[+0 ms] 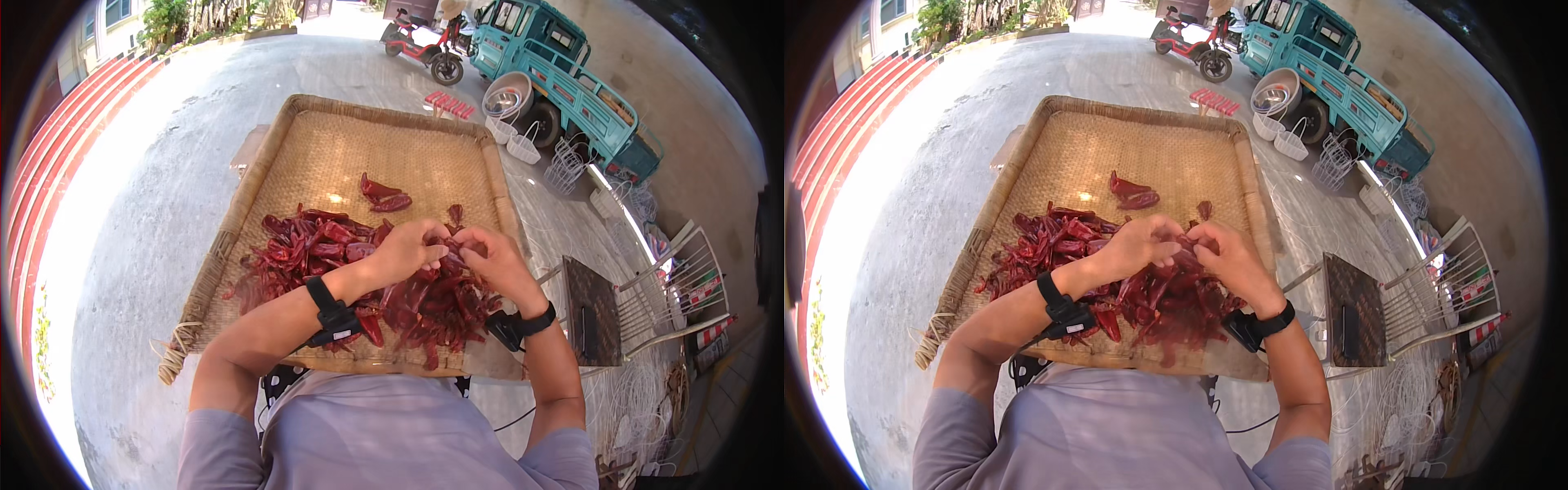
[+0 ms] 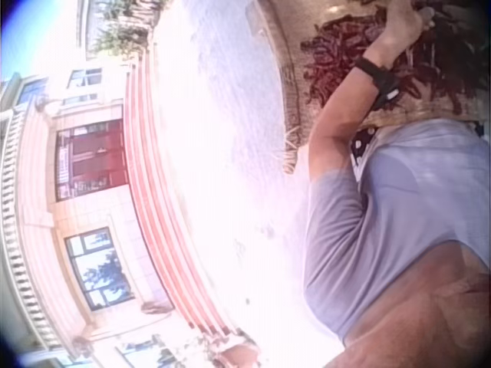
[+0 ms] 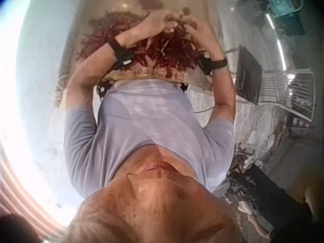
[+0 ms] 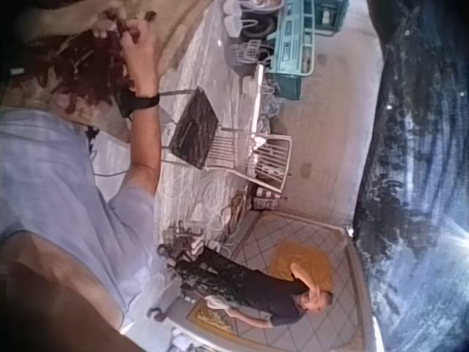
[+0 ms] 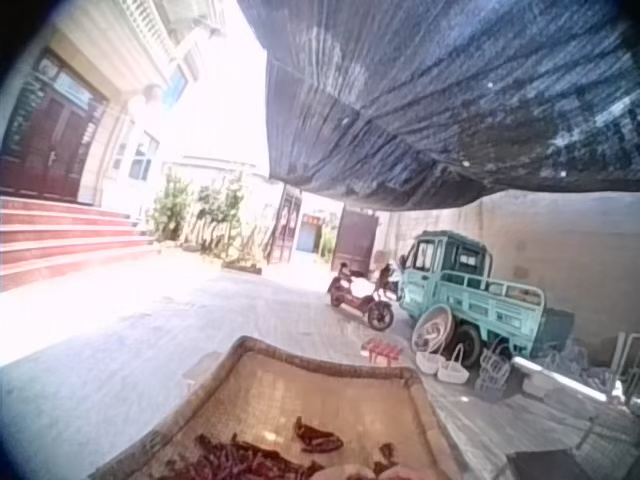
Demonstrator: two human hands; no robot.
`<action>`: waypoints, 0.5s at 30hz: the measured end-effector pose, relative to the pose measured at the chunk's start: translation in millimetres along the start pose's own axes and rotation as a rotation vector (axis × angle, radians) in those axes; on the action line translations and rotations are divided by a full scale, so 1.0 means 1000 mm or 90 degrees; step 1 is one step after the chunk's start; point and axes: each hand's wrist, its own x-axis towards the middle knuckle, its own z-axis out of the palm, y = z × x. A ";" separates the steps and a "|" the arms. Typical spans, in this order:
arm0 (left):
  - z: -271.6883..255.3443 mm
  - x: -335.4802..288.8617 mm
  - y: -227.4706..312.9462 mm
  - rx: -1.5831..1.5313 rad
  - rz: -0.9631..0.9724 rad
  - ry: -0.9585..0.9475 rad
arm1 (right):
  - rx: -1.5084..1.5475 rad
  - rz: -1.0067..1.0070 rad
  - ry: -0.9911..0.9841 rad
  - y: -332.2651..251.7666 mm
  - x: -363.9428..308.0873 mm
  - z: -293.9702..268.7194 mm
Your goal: The person picks up dried chili peppers from a large woven tray, removes the stems by hand, and places the peppers back onto the tray.
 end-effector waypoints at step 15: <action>-0.069 0.000 0.003 0.043 -0.083 0.442 | -0.353 -0.163 0.104 0.043 0.017 0.004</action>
